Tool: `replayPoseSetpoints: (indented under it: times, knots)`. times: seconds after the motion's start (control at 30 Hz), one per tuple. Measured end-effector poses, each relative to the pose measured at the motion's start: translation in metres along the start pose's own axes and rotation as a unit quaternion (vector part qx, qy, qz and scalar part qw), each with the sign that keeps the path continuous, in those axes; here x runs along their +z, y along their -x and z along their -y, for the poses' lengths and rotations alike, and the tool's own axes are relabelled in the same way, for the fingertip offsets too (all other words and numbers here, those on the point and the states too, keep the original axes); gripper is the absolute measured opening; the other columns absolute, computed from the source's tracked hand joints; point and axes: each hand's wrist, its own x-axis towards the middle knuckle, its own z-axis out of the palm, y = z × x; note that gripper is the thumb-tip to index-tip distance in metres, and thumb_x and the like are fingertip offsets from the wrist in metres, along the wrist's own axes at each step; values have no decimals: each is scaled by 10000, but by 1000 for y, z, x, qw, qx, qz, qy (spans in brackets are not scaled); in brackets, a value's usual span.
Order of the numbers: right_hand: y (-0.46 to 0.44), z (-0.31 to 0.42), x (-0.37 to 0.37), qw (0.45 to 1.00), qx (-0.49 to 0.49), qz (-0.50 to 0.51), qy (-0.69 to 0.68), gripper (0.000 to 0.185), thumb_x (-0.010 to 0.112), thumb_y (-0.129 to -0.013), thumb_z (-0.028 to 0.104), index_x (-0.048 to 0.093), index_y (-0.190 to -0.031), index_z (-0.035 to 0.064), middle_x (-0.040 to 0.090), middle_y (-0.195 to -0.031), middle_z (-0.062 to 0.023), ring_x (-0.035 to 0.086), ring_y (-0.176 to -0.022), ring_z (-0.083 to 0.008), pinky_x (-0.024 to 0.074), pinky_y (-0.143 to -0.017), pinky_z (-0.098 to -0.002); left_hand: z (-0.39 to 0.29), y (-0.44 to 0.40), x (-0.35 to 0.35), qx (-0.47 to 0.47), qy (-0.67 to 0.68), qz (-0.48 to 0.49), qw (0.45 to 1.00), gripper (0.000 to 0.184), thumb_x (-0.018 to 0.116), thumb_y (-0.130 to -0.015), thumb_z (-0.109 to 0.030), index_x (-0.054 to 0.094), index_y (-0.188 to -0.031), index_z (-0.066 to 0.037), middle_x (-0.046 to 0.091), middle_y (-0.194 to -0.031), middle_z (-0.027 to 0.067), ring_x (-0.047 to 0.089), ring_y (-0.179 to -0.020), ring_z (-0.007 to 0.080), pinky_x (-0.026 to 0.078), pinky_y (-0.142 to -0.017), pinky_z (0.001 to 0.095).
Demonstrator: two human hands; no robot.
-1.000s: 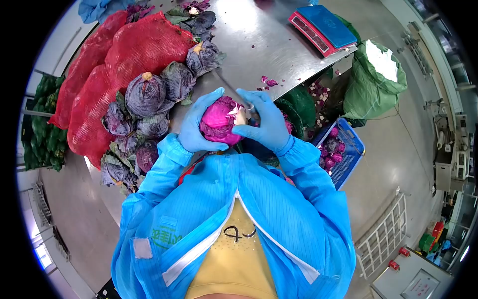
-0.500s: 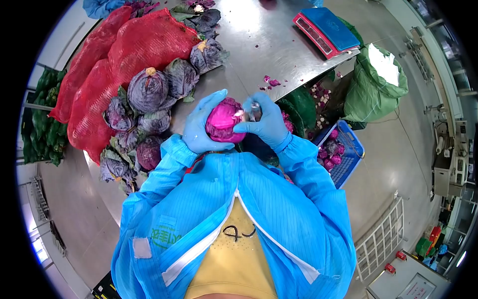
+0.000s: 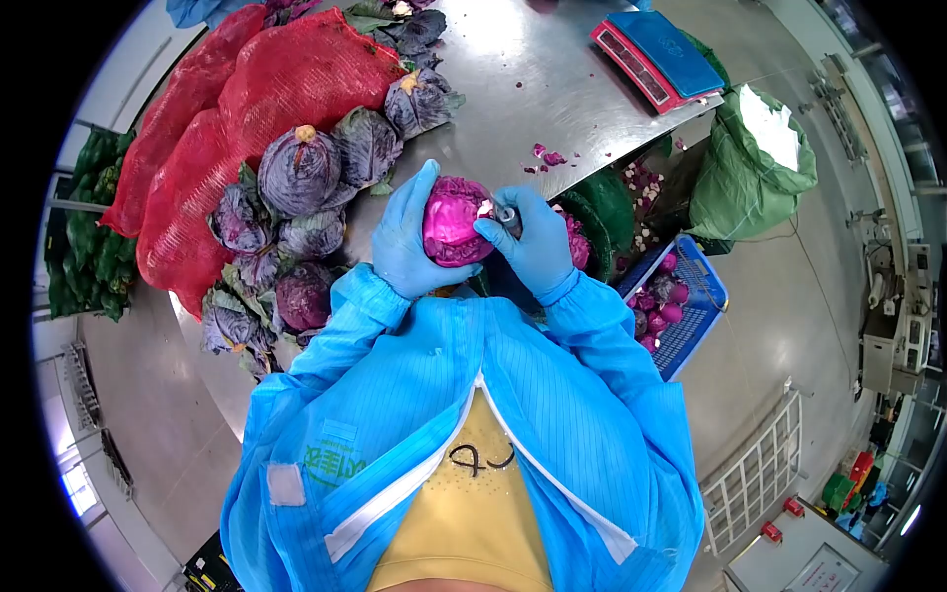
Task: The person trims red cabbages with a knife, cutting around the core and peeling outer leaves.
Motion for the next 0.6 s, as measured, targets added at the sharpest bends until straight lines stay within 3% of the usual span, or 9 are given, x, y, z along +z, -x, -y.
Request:
replayPoseSetpoints:
  times: [0.07, 0.13, 0.23, 0.3, 0.33, 0.37, 0.47, 0.53, 0.6]
  knots:
    - [2, 0, 1, 996, -51, -16, 77, 361, 729, -762, 282, 534, -950, 43, 562, -779, -64, 556, -657, -144, 468, -598, -279, 4, 3, 2, 20, -27, -4, 999, 1099, 841, -470, -386, 307, -1366, -40, 413, -1324, 179, 453, -1172, 347, 412, -958, 417]
    - [3, 0, 0, 956, -149, 31, 251, 260, 691, -794, 219, 558, -957, 67, 594, -809, -76, 575, -621, -172, 473, -562, -295, 9, 4, 5, 41, -54, -7, 998, 1095, 841, -469, -386, 311, -1363, -39, 412, -1323, 183, 452, -1174, 347, 412, -959, 415]
    - [3, -16, 6, 965, -174, -19, 194, 211, 690, -738, 145, 561, -897, 96, 570, -726, -99, 582, -592, -236, 468, -518, -320, 10, 5, 8, 37, -37, -1, 999, 1089, 840, -474, -394, 316, -1358, -34, 411, -1321, 191, 449, -1175, 351, 405, -967, 412]
    - [1, -27, 9, 974, -51, -201, 90, 110, 669, -760, 102, 584, -826, 81, 585, -710, -95, 589, -576, -189, 470, -522, -302, 8, 8, 9, 8, -30, 1, 1000, 1078, 838, -486, -402, 319, -1352, -23, 414, -1316, 202, 441, -1183, 354, 395, -978, 407]
    - [-2, -27, -1, 971, 82, -224, -2, 67, 653, -784, 94, 599, -802, 58, 593, -695, -88, 595, -603, -144, 470, -541, -278, 8, 10, 7, -15, -7, 3, 1000, 1079, 850, -485, -385, 317, -1349, -16, 404, -1312, 201, 439, -1186, 343, 385, -991, 399]
    - [-1, -43, -9, 967, 114, -228, 1, 134, 668, -803, 146, 600, -838, 36, 574, -671, -76, 584, -610, -122, 464, -553, -273, 9, 11, 7, -16, -5, 4, 1000, 1079, 850, -485, -385, 317, -1349, -16, 404, -1312, 201, 439, -1186, 343, 385, -991, 399]
    - [6, -42, -18, 983, 94, -153, 21, 201, 657, -822, 205, 594, -891, 28, 581, -689, -89, 593, -604, -183, 463, -553, -309, 18, 14, 10, -37, 121, -27, 992, 1087, 878, -469, -320, 315, -1349, -20, 378, -1307, 174, 442, -1183, 314, 361, -1017, 392]
    - [16, -29, -23, 987, 10, -88, 133, 278, 623, -845, 277, 574, -962, 30, 592, -726, -103, 600, -622, -243, 465, -568, -346, 23, 15, 14, -39, 162, -32, 985, 1080, 879, -472, -315, 319, -1347, -20, 380, -1310, 169, 437, -1189, 306, 358, -1019, 391]
    - [25, -11, -23, 993, 5, -35, 108, 262, 546, -887, 303, 557, -981, 58, 577, -734, -121, 592, -642, -299, 465, -575, -368, 25, 15, 15, -43, 202, -37, 978, 1074, 880, -474, -311, 322, -1344, -20, 381, -1312, 164, 432, -1196, 298, 354, -1020, 390]
